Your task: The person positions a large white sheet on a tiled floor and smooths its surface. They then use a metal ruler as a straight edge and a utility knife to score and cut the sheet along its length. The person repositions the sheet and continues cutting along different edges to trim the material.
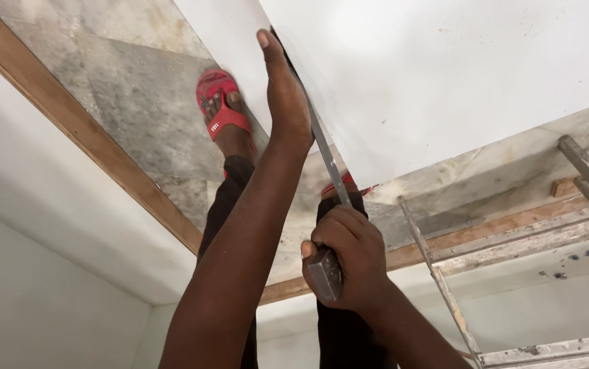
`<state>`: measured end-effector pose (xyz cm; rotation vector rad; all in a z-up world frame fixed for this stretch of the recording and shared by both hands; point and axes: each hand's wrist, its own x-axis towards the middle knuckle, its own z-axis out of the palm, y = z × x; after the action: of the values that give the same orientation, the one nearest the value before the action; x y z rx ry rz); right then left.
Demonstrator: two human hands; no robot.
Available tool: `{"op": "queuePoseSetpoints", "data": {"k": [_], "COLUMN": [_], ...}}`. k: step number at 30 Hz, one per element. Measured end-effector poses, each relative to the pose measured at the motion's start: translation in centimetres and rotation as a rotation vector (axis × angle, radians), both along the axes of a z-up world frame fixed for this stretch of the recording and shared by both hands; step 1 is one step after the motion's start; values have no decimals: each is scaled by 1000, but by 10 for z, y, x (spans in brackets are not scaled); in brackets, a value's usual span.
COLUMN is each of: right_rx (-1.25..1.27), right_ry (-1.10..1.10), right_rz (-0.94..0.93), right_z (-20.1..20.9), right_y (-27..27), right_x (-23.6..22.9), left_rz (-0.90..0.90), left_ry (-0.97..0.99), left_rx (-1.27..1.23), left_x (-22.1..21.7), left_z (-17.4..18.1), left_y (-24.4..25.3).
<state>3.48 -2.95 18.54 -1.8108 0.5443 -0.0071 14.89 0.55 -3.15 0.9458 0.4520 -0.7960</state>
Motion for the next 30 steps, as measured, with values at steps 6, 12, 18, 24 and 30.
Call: {"op": "queuePoseSetpoints", "data": {"k": [6, 12, 18, 24, 30], "right_rx": [-5, 30, 29, 38, 79], "right_ry": [-64, -50, -55, -68, -64], "right_rz": [20, -13, 2, -2, 8], "right_z": [-25, -26, -25, -45, -27], "right_y": [-5, -4, -5, -2, -4], "right_x": [-23, -24, -34, -45, -56], "left_rz": [145, 86, 123, 217, 139], "left_ry": [-12, -18, -132, -54, -50], "left_rx": [-104, 11, -130, 107, -111], "left_x": [-13, -15, -31, -34, -57], "left_z": [-13, -22, -30, -49, 0], "left_y": [0, 1, 16, 5, 22]}}
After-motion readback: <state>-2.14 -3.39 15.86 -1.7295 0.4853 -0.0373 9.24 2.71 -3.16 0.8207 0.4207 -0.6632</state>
